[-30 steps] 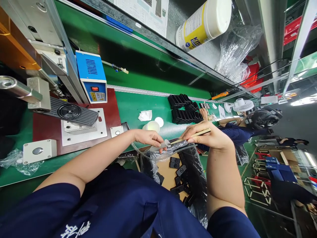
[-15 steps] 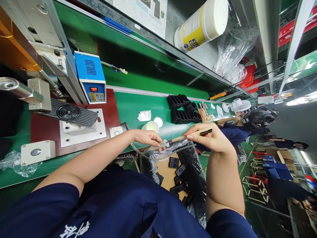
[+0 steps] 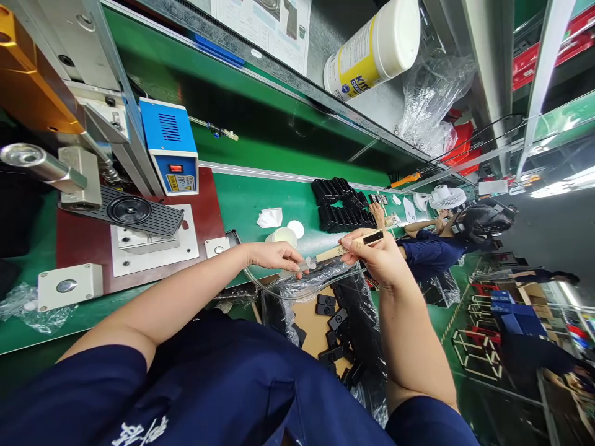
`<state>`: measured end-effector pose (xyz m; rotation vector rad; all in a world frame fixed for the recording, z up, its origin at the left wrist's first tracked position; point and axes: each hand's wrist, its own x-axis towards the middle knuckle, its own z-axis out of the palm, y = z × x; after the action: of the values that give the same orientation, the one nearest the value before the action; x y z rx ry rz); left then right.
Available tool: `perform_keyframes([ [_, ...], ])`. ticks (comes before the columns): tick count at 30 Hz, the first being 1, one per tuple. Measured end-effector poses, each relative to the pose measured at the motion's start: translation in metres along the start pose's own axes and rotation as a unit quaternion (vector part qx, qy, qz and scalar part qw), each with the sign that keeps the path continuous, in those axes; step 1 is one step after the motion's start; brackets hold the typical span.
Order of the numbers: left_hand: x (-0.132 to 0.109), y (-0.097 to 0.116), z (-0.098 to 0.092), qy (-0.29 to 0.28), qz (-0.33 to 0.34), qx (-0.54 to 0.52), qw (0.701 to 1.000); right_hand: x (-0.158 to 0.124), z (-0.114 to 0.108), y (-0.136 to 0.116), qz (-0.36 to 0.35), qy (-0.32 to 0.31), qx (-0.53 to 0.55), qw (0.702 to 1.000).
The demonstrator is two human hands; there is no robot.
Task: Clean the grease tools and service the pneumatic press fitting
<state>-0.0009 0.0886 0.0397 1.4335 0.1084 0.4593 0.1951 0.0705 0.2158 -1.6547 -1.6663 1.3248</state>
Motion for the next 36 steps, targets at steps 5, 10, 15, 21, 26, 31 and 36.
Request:
perform_keyframes([
  [5,-0.003,0.003,-0.001,-0.006,0.006,0.016,1.000,-0.005,-0.005,-0.010,-0.040,-0.112,-0.103,0.988],
  [10,-0.006,0.003,-0.002,-0.011,0.003,0.037,0.999,-0.006,-0.019,-0.016,-0.044,-0.184,-0.113,0.975],
  [15,-0.009,-0.005,-0.003,0.023,-0.033,0.097,0.994,-0.011,-0.043,-0.014,-0.054,-0.150,-0.109,0.981],
  [21,-0.020,-0.023,0.001,0.120,-0.071,0.117,0.983,-0.019,-0.064,0.013,-0.124,0.048,-0.026,0.991],
  [26,-0.034,-0.048,0.014,0.241,-0.101,0.116,0.958,0.003,-0.041,0.052,-0.074,0.107,0.002,0.992],
  [31,-0.041,-0.086,0.029,0.369,-0.111,0.148,0.911,0.052,0.004,0.095,-0.049,0.092,-0.083,0.991],
  [36,-0.034,-0.107,0.038,0.386,-0.169,0.150,0.895,0.091,0.032,0.126,-0.036,0.077,-0.123,0.989],
])
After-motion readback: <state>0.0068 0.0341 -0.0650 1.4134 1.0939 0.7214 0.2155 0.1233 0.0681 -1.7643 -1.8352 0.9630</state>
